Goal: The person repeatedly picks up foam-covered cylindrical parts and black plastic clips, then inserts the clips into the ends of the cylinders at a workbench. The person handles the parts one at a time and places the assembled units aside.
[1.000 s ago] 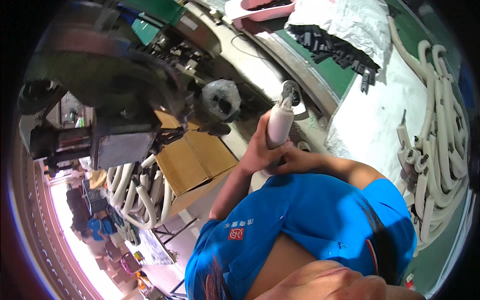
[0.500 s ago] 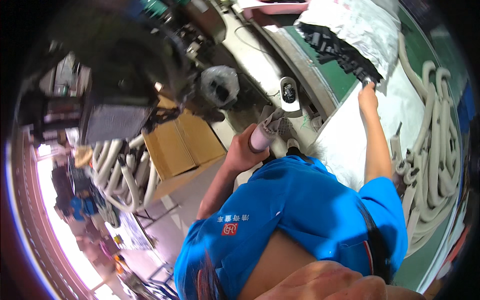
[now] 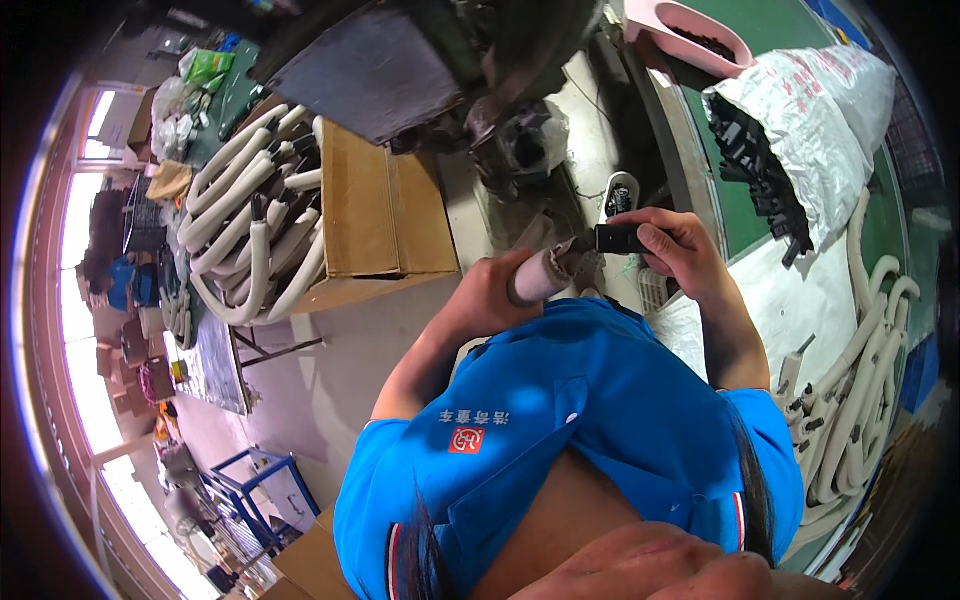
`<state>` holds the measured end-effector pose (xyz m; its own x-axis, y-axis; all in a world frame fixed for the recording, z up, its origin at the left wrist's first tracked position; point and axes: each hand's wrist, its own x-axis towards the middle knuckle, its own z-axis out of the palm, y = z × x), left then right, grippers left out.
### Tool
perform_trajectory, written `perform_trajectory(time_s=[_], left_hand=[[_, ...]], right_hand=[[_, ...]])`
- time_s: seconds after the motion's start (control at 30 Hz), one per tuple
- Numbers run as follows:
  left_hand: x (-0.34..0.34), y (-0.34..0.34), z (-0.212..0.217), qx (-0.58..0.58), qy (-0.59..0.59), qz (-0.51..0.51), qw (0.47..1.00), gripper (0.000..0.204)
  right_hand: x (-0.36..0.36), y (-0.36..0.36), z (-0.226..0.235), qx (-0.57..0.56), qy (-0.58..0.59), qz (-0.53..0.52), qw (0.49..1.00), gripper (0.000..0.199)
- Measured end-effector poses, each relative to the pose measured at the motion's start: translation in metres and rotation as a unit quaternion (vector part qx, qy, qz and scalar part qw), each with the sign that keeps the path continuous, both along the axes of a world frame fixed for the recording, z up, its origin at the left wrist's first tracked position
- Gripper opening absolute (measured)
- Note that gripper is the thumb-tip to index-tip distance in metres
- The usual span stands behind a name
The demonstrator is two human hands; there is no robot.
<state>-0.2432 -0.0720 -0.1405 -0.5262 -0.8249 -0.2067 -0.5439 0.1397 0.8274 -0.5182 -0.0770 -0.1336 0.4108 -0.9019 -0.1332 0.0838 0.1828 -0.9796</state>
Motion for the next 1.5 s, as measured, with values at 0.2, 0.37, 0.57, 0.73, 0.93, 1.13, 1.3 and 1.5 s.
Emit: perform_trajectory(time_s=[0.2, 0.37, 0.57, 0.73, 0.93, 1.13, 1.3, 1.5], left_hand=[[0.03, 0.027, -0.022, 0.046, 0.023, -0.046, 0.998, 0.039], [0.048, 0.027, -0.02, 0.046, 0.018, -0.059, 0.997, 0.029], [0.064, 0.016, -0.016, 0.106, -0.042, -0.055, 0.992, 0.032], [0.071, -0.016, -0.033, 0.022, -0.064, 0.035, 0.997, 0.045], [0.083, -0.086, -0.026, -0.023, -0.049, 0.08, 0.995, 0.055], [0.099, -0.111, -0.022, 0.008, -0.107, 0.052, 0.993, 0.059], [0.104, -0.12, -0.038, 0.097, -0.124, 0.012, 0.987, 0.048], [0.112, -0.142, -0.045, 0.046, -0.129, -0.051, 0.989, 0.046]], right_hand=[[0.027, -0.012, 0.004, -0.069, 0.107, 0.125, 0.984, 0.027], [0.052, -0.019, -0.012, -0.185, 0.073, 0.145, 0.969, 0.026], [0.082, -0.03, 0.003, -0.193, 0.102, 0.254, 0.942, 0.022], [0.105, -0.081, -0.06, -0.273, 0.068, 0.057, 0.958, 0.028], [0.118, -0.176, -0.123, -0.533, 0.428, -0.134, 0.718, 0.034], [0.152, -0.175, -0.085, -0.289, 0.404, -0.107, 0.861, 0.042], [0.142, -0.175, -0.106, -0.27, 0.416, -0.037, 0.868, 0.035], [0.133, -0.173, -0.121, -0.295, 0.373, -0.102, 0.874, 0.039]])
